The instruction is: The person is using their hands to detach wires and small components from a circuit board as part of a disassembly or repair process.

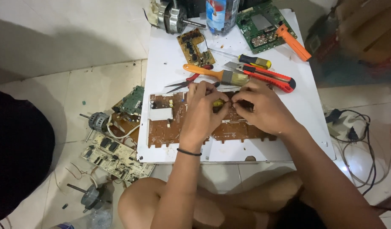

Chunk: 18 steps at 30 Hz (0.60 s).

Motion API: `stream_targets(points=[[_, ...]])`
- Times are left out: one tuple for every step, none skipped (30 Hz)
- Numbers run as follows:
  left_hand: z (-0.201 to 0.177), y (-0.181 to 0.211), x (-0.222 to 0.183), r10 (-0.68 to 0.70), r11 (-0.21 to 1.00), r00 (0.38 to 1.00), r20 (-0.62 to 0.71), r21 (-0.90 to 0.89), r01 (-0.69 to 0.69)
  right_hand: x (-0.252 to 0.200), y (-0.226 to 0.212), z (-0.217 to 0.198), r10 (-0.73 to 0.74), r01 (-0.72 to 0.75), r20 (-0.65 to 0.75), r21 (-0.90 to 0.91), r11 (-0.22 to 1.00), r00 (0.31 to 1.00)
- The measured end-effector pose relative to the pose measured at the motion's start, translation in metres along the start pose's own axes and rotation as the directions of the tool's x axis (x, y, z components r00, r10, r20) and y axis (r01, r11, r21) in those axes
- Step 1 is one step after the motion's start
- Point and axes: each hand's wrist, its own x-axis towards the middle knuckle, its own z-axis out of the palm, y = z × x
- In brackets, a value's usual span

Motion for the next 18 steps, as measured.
stream_targets(points=[[-0.0004,0.0002,-0.0003,-0.002,1.000,1.000,-0.001,0.000,0.002,0.0011,-0.0014,-0.0010,-0.001,0.001,0.002,0.001,1.000,1.000],[-0.0006,0.0004,-0.0003,-0.002,1.000,1.000,0.004,0.002,0.002,0.0022,-0.0026,-0.0021,0.034,-0.034,0.040,-0.005,0.999,0.999],[-0.0008,0.0006,-0.0003,-0.001,1.000,1.000,0.008,0.004,0.001,0.0032,-0.0037,-0.0032,0.069,-0.068,0.079,-0.013,0.998,0.995],[-0.0017,0.0020,-0.0003,-0.002,1.000,1.000,0.008,0.004,0.001,0.0031,-0.0034,-0.0033,0.069,-0.068,0.079,-0.013,0.998,0.994],[-0.0026,0.0033,-0.0004,-0.015,1.000,1.000,0.019,0.003,0.015,0.0031,-0.0030,-0.0034,0.054,-0.054,0.077,-0.003,0.999,0.996],[-0.0036,0.0045,-0.0002,-0.029,1.000,0.999,0.029,0.002,0.029,0.0033,-0.0026,-0.0034,0.039,-0.039,0.075,0.006,0.999,0.996],[-0.0041,0.0054,-0.0004,-0.029,1.000,0.999,0.030,0.002,0.029,0.0033,-0.0035,-0.0043,0.039,-0.039,0.075,0.006,0.999,0.996],[-0.0045,0.0065,-0.0010,-0.017,1.000,1.000,0.020,0.002,0.017,0.0029,-0.0044,-0.0053,0.040,-0.040,0.091,-0.006,0.999,0.995],[-0.0049,0.0076,-0.0015,-0.006,1.000,1.000,0.011,0.002,0.006,0.0027,-0.0053,-0.0063,0.042,-0.041,0.106,-0.018,0.999,0.993],[-0.0048,0.0067,-0.0014,-0.007,1.000,1.000,0.012,0.002,0.007,0.0028,-0.0040,-0.0053,0.043,-0.041,0.107,-0.017,0.999,0.993],[-0.0045,0.0057,-0.0014,-0.002,1.000,1.000,0.015,0.009,0.002,0.0029,-0.0027,-0.0042,0.063,-0.060,0.120,-0.023,0.998,0.991],[-0.0040,0.0049,-0.0014,0.004,1.000,1.000,0.017,0.015,-0.004,0.0027,-0.0012,-0.0034,0.082,-0.079,0.133,-0.030,0.996,0.988],[-0.0043,0.0050,-0.0015,0.002,1.000,1.000,0.018,0.014,-0.003,0.0029,-0.0020,-0.0034,0.083,-0.080,0.134,-0.029,0.996,0.987],[-0.0043,0.0052,-0.0013,0.003,1.000,1.000,0.017,0.009,-0.003,0.0031,-0.0027,-0.0039,0.092,-0.093,0.132,0.002,0.996,0.987],[-0.0044,0.0055,-0.0010,0.003,1.000,1.000,0.016,0.004,-0.003,0.0033,-0.0034,-0.0045,0.101,-0.106,0.129,0.033,0.994,0.986],[-0.0041,0.0056,-0.0011,0.002,1.000,1.000,0.015,0.004,-0.002,0.0030,-0.0023,-0.0041,0.101,-0.106,0.130,0.033,0.994,0.986],[-0.0039,0.0058,-0.0012,0.002,1.000,1.000,0.012,0.010,-0.002,0.0026,-0.0013,-0.0037,0.094,-0.099,0.120,0.034,0.995,0.988],[-0.0038,0.0058,-0.0013,0.002,1.000,1.000,0.009,0.016,-0.002,0.0025,-0.0004,-0.0032,0.086,-0.091,0.110,0.035,0.995,0.990]])
